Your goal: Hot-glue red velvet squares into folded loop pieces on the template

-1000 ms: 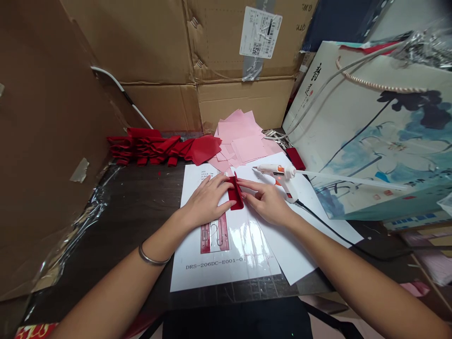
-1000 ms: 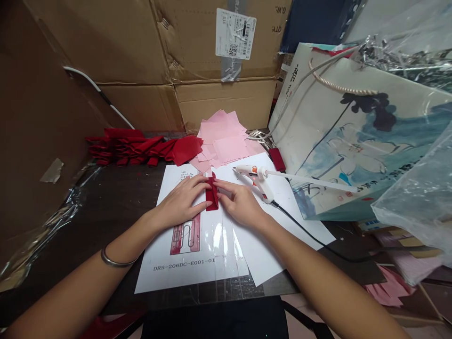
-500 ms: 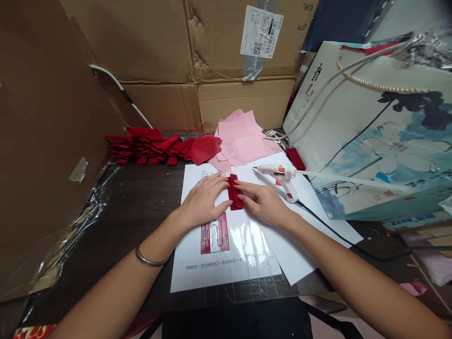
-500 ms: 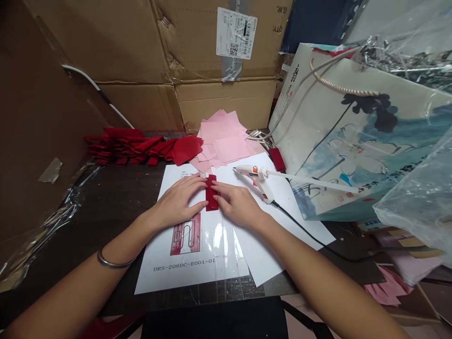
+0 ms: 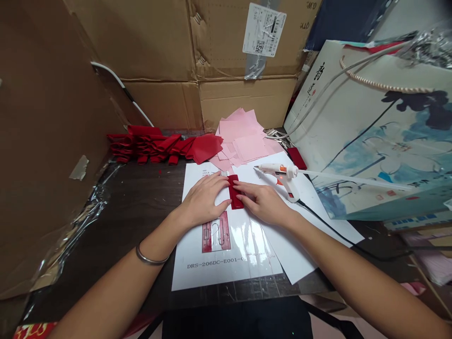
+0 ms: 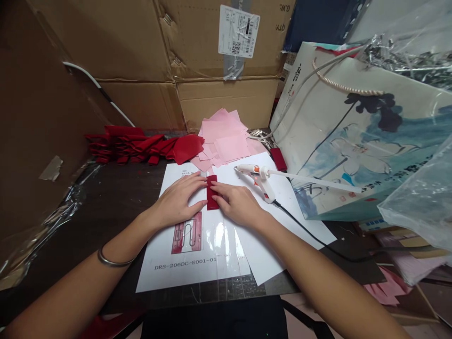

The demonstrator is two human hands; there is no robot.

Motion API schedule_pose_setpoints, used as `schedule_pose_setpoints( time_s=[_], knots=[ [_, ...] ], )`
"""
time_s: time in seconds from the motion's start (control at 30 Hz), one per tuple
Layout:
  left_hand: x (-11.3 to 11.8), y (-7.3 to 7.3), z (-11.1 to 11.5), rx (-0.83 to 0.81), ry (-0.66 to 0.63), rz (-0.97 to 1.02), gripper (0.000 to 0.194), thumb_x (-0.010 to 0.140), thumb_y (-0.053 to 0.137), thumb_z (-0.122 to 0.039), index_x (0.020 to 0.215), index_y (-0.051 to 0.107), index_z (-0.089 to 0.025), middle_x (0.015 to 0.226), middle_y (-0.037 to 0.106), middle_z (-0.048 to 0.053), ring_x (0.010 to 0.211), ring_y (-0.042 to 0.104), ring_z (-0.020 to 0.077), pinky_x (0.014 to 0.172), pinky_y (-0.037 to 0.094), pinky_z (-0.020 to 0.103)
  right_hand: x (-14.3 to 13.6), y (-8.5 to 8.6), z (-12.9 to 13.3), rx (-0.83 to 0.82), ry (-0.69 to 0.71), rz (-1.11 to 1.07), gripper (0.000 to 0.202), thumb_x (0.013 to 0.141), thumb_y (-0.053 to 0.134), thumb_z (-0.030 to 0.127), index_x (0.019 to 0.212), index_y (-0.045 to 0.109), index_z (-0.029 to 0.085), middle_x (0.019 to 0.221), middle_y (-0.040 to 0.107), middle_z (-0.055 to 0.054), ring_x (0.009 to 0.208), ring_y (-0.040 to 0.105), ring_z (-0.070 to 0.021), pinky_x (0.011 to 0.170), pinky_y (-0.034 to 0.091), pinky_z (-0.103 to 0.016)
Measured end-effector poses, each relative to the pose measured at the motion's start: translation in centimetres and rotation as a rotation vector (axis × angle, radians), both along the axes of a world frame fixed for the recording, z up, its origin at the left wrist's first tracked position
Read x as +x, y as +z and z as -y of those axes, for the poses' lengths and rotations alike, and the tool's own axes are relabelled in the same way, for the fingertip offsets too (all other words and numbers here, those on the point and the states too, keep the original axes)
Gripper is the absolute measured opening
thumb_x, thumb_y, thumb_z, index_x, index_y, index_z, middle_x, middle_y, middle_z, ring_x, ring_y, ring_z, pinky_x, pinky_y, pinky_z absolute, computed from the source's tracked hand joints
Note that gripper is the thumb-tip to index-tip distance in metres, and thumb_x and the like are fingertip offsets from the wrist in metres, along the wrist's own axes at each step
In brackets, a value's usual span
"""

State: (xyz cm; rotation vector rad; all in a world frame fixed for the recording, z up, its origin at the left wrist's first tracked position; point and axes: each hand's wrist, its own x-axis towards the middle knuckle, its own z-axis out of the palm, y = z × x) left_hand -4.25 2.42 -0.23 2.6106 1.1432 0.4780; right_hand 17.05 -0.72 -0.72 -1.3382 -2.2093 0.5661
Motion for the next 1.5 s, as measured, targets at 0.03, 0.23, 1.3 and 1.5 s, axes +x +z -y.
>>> schedule_pose_setpoints(
  time_s=[0.03, 0.23, 1.3, 1.5],
  knots=[
    [0.0, 0.0, 0.0, 0.002, 0.000, 0.001, 0.042, 0.086, 0.060, -0.033, 0.125, 0.057, -0.018, 0.136, 0.057, 0.009, 0.136, 0.043, 0.0298, 0.113, 0.036, 0.050, 0.0, 0.0, 0.0, 0.000, -0.001, 0.003, 0.039, 0.094, 0.047, 0.025, 0.130, 0.061, 0.021, 0.137, 0.057, -0.005, 0.124, 0.057, -0.0239, 0.106, 0.048, -0.044],
    [0.1, 0.0, -0.1, 0.023, -0.023, 0.024, 0.041, 0.086, 0.060, -0.032, 0.124, 0.057, -0.018, 0.133, 0.058, 0.010, 0.131, 0.046, 0.0284, 0.112, 0.037, 0.048, -0.1, 0.0, 0.0, 0.014, 0.007, 0.028, 0.038, 0.094, 0.048, 0.025, 0.129, 0.062, 0.023, 0.136, 0.059, -0.004, 0.121, 0.060, -0.0246, 0.101, 0.051, -0.045],
    [0.7, 0.4, 0.3, 0.044, -0.069, -0.185, 0.052, 0.092, 0.044, -0.033, 0.142, 0.044, -0.018, 0.150, 0.044, 0.009, 0.146, 0.025, 0.0285, 0.119, 0.013, 0.055, -0.5, 0.1, 1.1, 0.152, 0.062, 0.252, 0.033, 0.097, 0.043, 0.025, 0.117, 0.068, 0.019, 0.124, 0.068, -0.006, 0.102, 0.070, -0.0258, 0.081, 0.057, -0.040],
    [0.7, 0.2, 0.2, 0.056, -0.067, -0.198, 0.053, 0.092, 0.043, -0.033, 0.143, 0.042, -0.018, 0.153, 0.040, 0.007, 0.147, 0.023, 0.0272, 0.120, 0.012, 0.054, -0.5, 0.1, 1.0, 0.130, 0.056, 0.230, 0.032, 0.097, 0.044, 0.026, 0.116, 0.069, 0.019, 0.123, 0.069, -0.005, 0.104, 0.069, -0.0253, 0.087, 0.056, -0.040]
  ],
)
